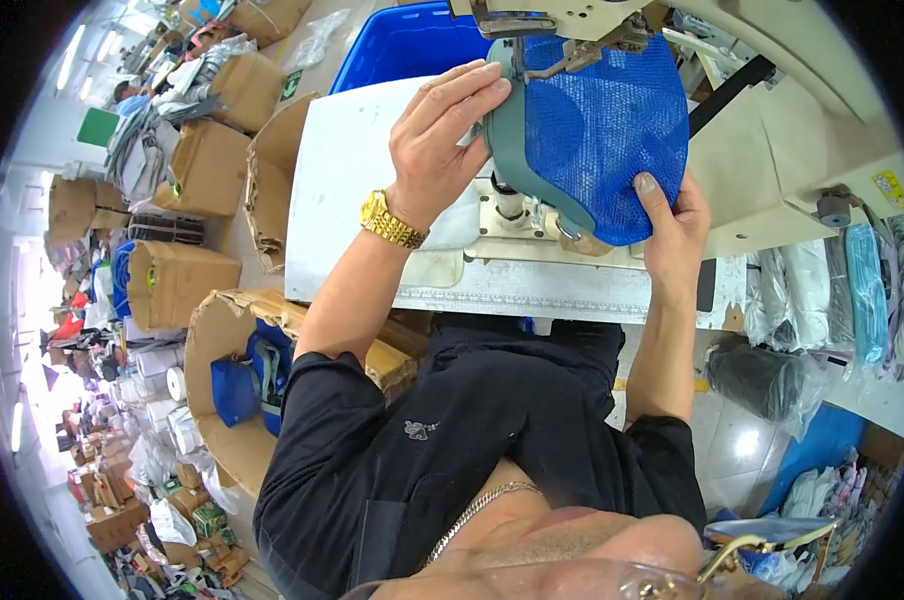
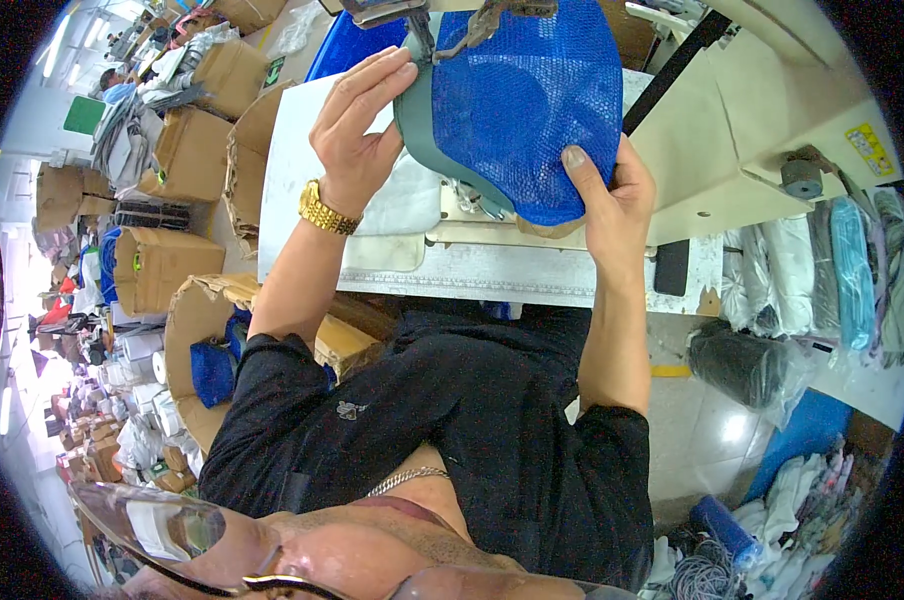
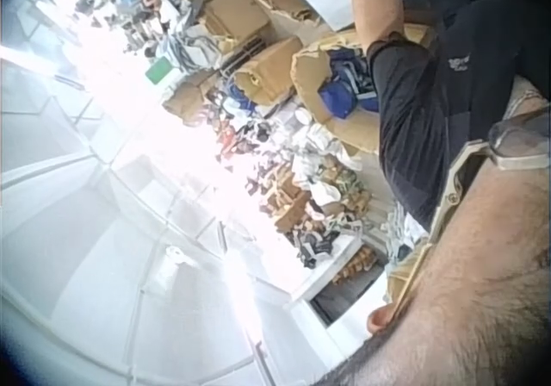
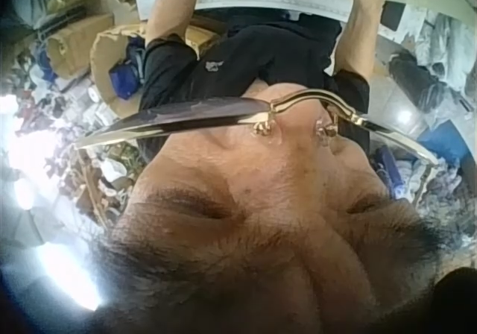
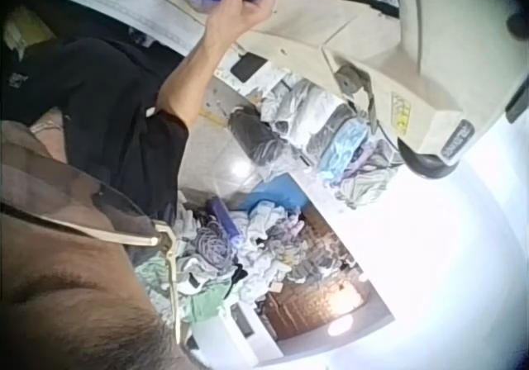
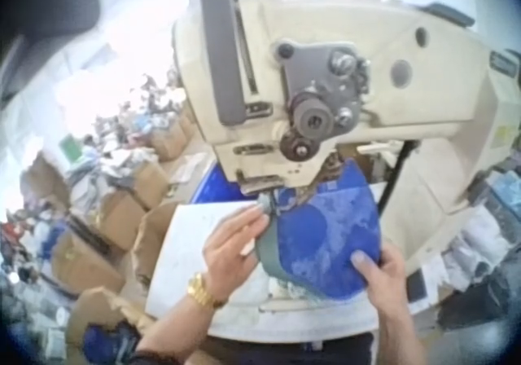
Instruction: Sewing blue mesh material onto green synthetic shoe components using an industrial sewing machine.
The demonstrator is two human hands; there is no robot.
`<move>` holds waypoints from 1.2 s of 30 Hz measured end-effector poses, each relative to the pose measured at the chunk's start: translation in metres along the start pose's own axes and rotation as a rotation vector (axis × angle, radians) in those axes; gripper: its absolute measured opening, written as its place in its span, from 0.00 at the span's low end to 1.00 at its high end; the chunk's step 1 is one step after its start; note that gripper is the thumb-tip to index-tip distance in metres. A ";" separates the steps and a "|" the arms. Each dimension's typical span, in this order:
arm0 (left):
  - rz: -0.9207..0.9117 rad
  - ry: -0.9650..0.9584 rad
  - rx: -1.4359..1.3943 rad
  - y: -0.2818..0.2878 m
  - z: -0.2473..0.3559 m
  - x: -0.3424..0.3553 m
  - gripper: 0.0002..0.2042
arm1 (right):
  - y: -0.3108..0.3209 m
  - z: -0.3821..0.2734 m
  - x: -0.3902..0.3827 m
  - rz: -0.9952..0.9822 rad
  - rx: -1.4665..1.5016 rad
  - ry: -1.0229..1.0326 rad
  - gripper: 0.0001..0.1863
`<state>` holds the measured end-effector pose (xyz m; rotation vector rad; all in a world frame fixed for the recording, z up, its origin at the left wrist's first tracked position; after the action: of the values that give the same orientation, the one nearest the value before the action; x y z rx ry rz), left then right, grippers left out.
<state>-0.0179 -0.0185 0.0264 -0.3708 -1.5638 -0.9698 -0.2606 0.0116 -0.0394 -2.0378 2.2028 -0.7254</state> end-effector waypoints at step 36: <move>0.101 -0.036 -0.018 -0.005 0.008 -0.013 0.14 | -0.056 -0.065 0.013 -0.324 -0.804 0.525 0.23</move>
<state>-0.0239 -0.0118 0.0132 -0.4767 -1.5544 -0.9039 -0.2331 0.0176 0.0427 -2.9027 2.8104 -0.4592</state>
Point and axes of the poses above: each hand's wrist, its own x-axis towards the middle knuckle, its own y-axis out of the back of the hand, z = x × y, the point moved 4 cm from there along x, towards the middle knuckle, and after that the axes turned 8 degrees about x, right-handed, at the moved point
